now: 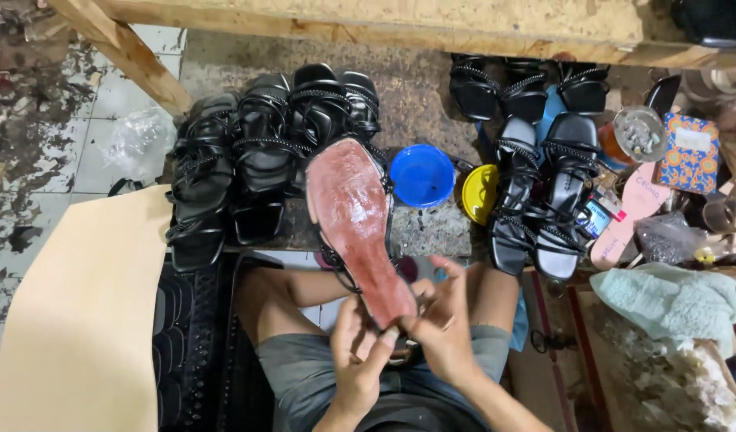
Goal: Assembling a sandal by applying adhesive to the sole and carefully attaching the straps.
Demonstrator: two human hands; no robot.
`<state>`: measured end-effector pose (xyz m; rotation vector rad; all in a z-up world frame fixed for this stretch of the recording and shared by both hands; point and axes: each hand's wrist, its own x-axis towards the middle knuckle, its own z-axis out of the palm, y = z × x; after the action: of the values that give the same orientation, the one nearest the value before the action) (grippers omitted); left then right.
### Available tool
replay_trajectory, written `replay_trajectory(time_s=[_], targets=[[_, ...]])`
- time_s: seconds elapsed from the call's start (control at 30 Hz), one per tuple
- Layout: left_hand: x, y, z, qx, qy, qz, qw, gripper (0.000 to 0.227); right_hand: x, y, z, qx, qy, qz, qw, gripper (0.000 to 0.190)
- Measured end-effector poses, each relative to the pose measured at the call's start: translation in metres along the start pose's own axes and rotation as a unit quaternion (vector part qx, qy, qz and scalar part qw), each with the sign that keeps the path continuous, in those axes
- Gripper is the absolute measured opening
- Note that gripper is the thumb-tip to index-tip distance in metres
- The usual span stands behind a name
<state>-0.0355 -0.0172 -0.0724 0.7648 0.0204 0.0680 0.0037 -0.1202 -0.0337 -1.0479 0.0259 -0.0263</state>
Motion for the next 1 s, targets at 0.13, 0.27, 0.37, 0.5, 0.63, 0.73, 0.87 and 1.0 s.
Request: replay_trajectory(time_s=[0.13, 0.27, 0.37, 0.5, 0.63, 0.73, 0.87, 1.0], targets=[[0.012, 0.017, 0.001, 0.136, 0.081, 0.006, 0.987, 0.041, 0.009, -0.010, -0.009, -0.382, -0.073, -0.158, 0.907, 0.051], [0.011, 0.019, -0.009, 0.187, 0.111, -0.100, 0.971, 0.049, 0.028, -0.031, 0.002, -0.674, 0.004, -0.343, 0.655, 0.041], [0.017, 0.027, -0.003, 0.227, 0.072, -0.084, 0.968, 0.058, 0.033, -0.035, 0.006, -0.728, 0.004, -0.438, 0.527, 0.034], [0.028, 0.031, -0.003, 0.263, 0.065, -0.095, 0.958, 0.057, 0.031, -0.034, 0.004, -0.742, -0.015, -0.447, 0.500, 0.042], [0.056, 0.059, 0.006, 0.229, 0.001, -0.043, 0.972, 0.053, 0.028, -0.049, 0.005, -0.639, -0.027, -0.420, 0.644, 0.031], [0.085, 0.089, 0.028, 0.182, -0.014, 0.008, 0.983, 0.048, 0.036, -0.053, 0.000, -0.570, -0.002, -0.386, 0.725, 0.028], [0.135, 0.107, 0.061, -0.015, -0.032, 0.084, 0.996, 0.061, 0.060, -0.068, 0.017, -0.500, -0.032, -0.413, 0.760, 0.042], [0.183, 0.137, 0.095, 0.001, -0.030, 0.113, 0.993, 0.062, 0.091, -0.100, 0.061, -0.476, -0.078, -0.477, 0.735, 0.044]])
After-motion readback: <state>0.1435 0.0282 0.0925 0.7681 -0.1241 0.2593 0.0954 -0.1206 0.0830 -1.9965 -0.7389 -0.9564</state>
